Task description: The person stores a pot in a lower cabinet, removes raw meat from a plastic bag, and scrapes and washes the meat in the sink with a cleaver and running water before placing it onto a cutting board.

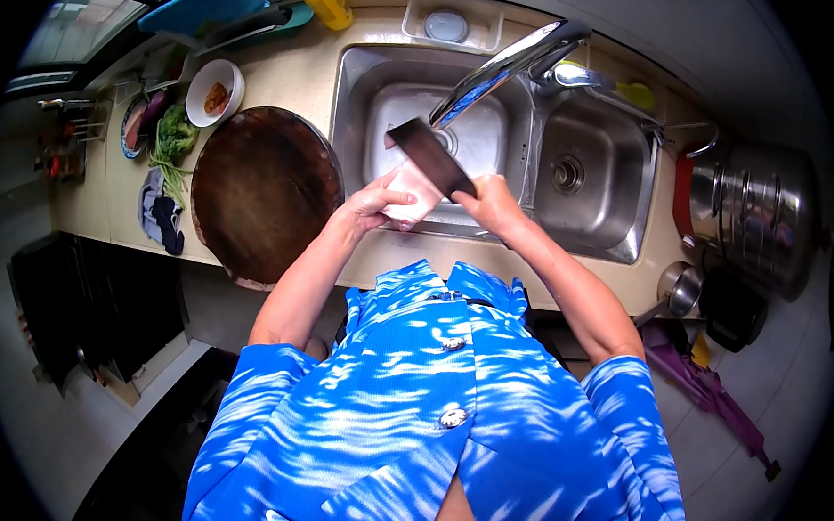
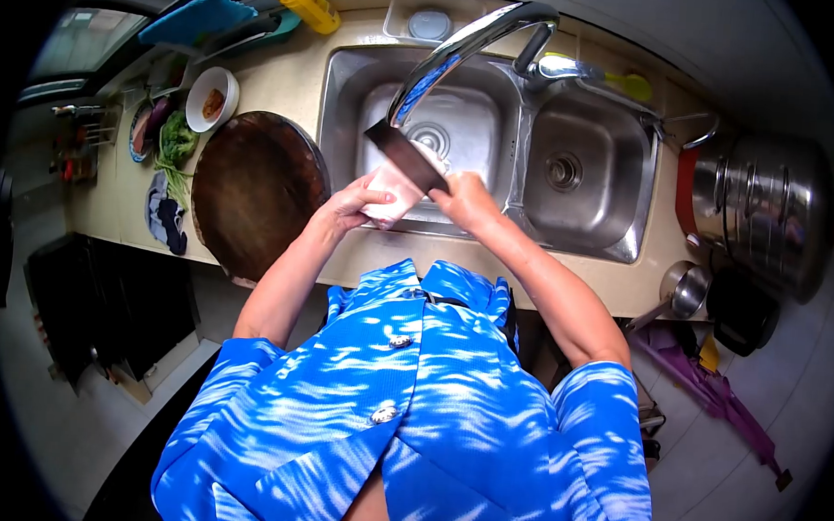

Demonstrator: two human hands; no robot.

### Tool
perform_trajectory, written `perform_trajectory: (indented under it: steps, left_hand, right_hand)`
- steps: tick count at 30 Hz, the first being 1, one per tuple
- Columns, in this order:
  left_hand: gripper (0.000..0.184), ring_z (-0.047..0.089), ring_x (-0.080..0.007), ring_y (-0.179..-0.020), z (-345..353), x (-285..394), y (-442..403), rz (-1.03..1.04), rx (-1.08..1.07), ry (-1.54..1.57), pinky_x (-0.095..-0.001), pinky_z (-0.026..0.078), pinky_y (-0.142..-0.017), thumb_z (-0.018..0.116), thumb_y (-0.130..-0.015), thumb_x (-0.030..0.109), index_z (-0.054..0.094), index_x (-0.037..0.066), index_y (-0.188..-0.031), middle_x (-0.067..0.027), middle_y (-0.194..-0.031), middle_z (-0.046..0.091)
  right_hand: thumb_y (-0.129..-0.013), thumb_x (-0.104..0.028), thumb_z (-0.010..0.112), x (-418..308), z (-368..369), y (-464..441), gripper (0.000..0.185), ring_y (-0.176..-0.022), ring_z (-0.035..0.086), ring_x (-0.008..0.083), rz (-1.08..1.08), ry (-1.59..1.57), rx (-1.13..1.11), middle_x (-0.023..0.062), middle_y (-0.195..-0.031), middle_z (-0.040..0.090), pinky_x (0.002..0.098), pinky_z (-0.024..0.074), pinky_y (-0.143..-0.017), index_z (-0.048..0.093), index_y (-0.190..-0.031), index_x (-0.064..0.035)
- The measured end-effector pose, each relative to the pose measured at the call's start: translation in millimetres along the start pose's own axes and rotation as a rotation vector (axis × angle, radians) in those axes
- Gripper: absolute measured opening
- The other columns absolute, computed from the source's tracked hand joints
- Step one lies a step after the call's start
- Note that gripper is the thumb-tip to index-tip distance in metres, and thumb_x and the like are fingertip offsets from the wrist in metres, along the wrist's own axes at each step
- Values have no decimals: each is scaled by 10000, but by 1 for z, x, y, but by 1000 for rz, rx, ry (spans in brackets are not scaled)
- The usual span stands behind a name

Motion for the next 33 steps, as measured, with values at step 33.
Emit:
perform_trajectory:
  steps: [33]
  left_hand:
    - [758, 581, -233, -941, -8, 7, 8, 55, 89, -11, -336, 517, -745, 653, -644, -70, 327, 43, -1318, -133, -1106, 527]
  right_hand:
    - [-722, -191, 662, 57, 1, 1, 265, -714, 602, 390, 268, 193, 76, 276, -699, 577, 426, 473, -649, 628, -739, 71]
Point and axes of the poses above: each hand's wrist, its own y-axis away from the middle knuckle, its own z-axis out of the palm, x = y × z, the point moved 6 cm from there along -y, towards the middle knuckle
